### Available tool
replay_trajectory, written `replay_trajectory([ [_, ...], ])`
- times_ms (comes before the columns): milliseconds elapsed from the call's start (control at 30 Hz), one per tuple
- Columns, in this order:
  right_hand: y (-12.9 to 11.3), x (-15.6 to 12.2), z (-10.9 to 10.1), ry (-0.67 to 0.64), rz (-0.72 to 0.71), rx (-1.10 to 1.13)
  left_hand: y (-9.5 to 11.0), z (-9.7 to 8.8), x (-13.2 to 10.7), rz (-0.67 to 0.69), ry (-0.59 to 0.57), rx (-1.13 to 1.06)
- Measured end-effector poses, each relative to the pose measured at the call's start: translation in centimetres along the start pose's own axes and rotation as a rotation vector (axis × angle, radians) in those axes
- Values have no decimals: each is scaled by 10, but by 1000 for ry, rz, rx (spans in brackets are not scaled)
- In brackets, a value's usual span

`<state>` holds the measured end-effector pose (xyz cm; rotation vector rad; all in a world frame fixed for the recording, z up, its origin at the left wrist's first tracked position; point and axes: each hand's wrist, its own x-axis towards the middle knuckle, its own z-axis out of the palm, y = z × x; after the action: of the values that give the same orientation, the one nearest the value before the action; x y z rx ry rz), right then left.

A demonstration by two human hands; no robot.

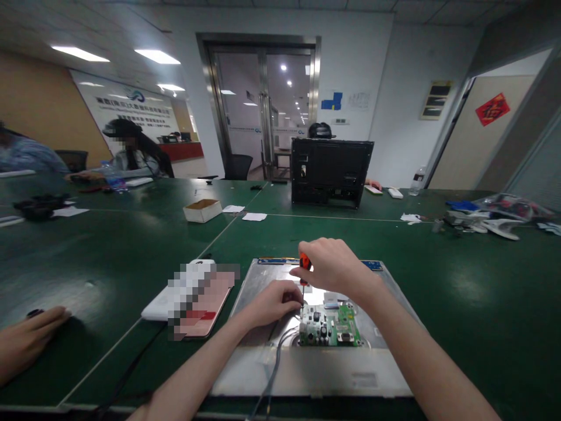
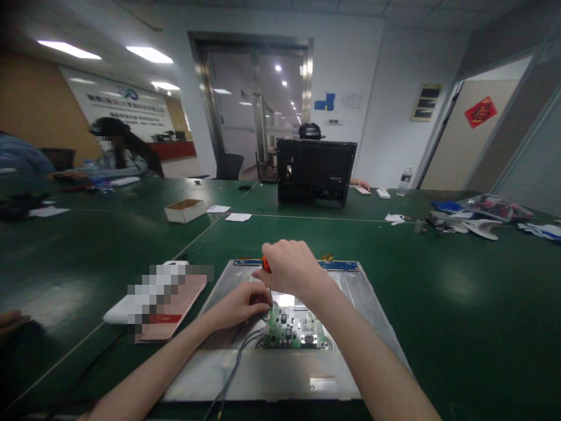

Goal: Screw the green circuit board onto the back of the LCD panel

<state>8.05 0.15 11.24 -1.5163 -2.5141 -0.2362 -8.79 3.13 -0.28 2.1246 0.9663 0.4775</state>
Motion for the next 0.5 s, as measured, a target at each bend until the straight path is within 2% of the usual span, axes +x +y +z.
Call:
replay_trajectory([
  [200,1,0,3,-33,-20,94,0,0,-3,-4,52,14],
  [333,2,1,4,-48,-20,118,14,-9,-7,-11,261,47],
  [433,3,3,6,-63,-23,138,30,-9,-27,29,379,73],
  [500,3,5,6,-61,-20,148,35,1,-53,82,367,102],
])
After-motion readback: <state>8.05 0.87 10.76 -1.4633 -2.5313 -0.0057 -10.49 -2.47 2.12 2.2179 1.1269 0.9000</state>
